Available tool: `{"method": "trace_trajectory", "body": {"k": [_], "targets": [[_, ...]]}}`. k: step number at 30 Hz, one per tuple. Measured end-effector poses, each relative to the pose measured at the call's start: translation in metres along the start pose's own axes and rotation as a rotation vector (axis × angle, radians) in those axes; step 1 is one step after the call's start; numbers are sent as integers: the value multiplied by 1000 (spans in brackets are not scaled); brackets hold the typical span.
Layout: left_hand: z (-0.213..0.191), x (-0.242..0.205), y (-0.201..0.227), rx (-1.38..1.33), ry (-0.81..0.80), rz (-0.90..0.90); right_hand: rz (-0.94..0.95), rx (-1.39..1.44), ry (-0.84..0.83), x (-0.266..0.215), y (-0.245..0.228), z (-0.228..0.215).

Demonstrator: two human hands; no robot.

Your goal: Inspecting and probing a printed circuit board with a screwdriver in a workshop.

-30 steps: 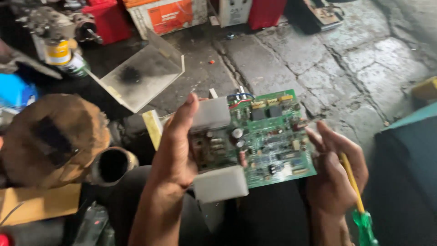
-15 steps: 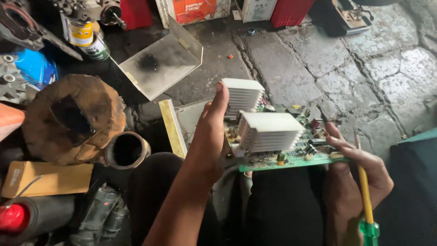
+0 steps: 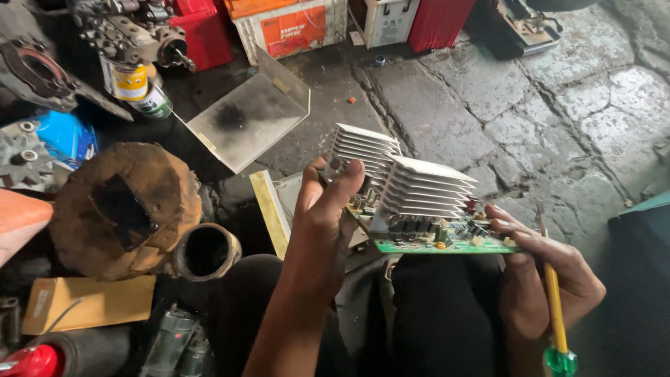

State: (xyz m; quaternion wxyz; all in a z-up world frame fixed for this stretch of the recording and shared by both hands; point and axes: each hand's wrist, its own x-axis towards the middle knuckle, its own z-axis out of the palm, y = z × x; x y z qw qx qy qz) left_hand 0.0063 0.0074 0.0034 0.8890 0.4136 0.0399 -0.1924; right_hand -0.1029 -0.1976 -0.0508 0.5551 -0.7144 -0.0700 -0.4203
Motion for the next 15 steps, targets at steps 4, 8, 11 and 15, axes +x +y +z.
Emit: {"method": "trace_trajectory", "body": {"k": [4, 8, 11, 15], "targets": [[6, -1, 8, 47, 99, -111, 8, -74, -13, -1, 3, -2], [-1, 2, 0, 34, 52, -46, -23, -26, 3, 1, 0, 2], [0, 2, -1, 49, 56, -55, -9, -35, 8, -1, 0, -2], [0, 4, -5, 12, 84, -72, -31, 1, -5, 3, 5, -7]]}}
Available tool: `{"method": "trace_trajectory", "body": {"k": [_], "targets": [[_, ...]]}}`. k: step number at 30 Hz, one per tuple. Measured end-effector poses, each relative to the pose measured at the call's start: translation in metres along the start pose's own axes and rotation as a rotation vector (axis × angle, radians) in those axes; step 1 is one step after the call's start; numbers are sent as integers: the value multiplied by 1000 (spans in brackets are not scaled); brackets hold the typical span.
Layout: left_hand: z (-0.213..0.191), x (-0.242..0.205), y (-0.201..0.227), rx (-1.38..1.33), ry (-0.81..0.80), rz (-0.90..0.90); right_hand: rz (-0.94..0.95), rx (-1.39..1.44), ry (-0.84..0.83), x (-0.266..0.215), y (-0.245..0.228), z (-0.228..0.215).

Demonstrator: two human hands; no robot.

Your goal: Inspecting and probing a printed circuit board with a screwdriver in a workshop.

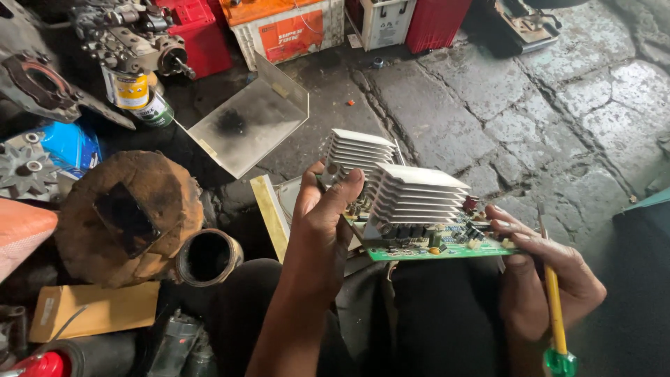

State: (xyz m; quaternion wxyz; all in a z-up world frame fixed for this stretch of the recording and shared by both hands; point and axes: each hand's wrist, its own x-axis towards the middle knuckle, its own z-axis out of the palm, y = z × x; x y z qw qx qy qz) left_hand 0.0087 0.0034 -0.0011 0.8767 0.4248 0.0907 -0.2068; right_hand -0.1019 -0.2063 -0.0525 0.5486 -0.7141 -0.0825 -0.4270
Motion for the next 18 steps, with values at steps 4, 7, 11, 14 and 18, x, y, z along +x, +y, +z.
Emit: {"method": "trace_trajectory", "body": {"k": [4, 7, 11, 14, 18], "targets": [[12, -4, 8, 15, 2, -15, 21, 51, 53, -5, 3, -2], [7, -3, 3, 57, 39, -16, 20, 39, 31, 0, -2, 0], [0, 2, -7, 65, -54, 120, -3, 75, 20, -1, 5, -4], [-2, 3, -10, 78, -91, 164, -4, 42, 30, -6, 14, -9], [-13, 1, -18, 394, -249, 472, -20, -55, -4, -3, 9, -15]]}}
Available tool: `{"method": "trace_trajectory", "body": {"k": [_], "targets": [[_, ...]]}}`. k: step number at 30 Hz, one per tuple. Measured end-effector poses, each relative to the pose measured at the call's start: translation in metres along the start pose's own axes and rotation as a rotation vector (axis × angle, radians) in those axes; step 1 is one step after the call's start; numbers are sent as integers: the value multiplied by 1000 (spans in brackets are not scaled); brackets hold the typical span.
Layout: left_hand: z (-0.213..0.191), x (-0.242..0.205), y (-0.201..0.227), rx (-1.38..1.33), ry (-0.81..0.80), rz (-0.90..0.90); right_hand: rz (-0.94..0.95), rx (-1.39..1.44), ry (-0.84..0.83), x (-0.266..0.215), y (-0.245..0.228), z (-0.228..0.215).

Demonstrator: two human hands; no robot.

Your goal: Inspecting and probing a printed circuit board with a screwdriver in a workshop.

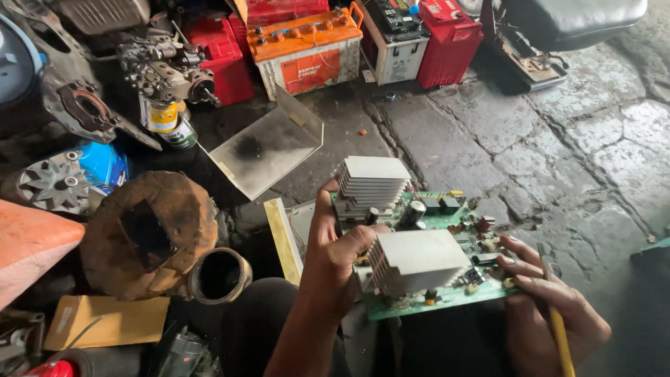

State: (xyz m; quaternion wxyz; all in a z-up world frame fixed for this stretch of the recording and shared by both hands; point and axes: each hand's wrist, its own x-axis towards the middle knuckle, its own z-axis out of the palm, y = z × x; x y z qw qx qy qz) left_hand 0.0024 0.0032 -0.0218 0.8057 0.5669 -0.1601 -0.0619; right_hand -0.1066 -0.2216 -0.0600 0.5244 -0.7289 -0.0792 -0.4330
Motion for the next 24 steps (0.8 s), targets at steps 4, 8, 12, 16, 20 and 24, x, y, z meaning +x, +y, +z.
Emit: {"method": "trace_trajectory", "body": {"k": [4, 8, 12, 16, 20, 24], "targets": [[6, 1, 19, -155, 41, -78, -29, 55, 20, -2, 0, 4], [7, -1, 23, -143, 16, -10, -47, 69, 23, -7, 5, 0], [6, -1, 23, -204, 2, -29, -34, 21, -2, -2, -2, 1], [4, -1, 26, -209, -5, -34, -33, 38, 1, -7, 2, 0], [3, -1, 24, -217, -12, -13, -19, 40, -4, -5, -2, 3], [3, -1, 26, -225, -8, -22, -28, 53, 15, -7, 2, 3]]}}
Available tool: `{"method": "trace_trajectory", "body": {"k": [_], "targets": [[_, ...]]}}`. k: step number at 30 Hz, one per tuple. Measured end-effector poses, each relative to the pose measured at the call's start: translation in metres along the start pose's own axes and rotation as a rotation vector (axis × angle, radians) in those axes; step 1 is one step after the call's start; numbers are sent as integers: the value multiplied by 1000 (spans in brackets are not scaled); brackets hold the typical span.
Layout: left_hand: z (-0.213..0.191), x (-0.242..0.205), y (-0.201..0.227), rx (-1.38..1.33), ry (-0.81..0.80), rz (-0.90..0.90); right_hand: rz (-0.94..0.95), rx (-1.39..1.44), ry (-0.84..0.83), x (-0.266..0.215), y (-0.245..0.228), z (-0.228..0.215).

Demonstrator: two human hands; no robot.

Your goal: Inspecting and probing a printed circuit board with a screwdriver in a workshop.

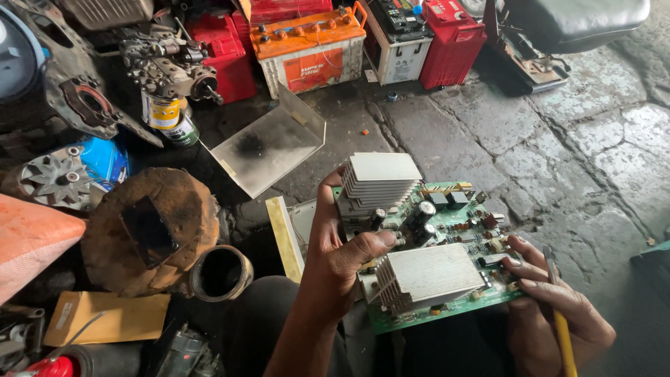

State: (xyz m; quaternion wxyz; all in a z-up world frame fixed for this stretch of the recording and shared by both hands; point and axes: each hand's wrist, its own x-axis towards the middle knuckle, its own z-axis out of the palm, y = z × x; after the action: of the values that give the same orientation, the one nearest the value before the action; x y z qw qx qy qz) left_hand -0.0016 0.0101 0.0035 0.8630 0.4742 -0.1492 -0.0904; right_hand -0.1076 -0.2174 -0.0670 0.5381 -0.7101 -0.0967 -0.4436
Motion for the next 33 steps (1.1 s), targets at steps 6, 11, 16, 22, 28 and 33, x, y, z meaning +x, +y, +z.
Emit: {"method": "trace_trajectory", "body": {"k": [6, 11, 16, 22, 28, 33], "targets": [[-3, 0, -4, 47, 0, 2, 20, -85, -44, -3, 2, -8], [-6, 0, -22, 205, 71, 104, 17, 52, 11, 6, -11, 3], [-2, 0, -10, 669, 182, 278, 69, 20, 88, 19, -23, 6], [-8, -6, -38, 17, 251, -188, 323, -258, 157, 38, -60, 4], [-9, -10, -46, 205, 283, -231, -334, -1008, -79, 61, -23, 13], [15, -16, -31, 321, 281, 30, 449, -346, 228, 96, -21, 52]]}}
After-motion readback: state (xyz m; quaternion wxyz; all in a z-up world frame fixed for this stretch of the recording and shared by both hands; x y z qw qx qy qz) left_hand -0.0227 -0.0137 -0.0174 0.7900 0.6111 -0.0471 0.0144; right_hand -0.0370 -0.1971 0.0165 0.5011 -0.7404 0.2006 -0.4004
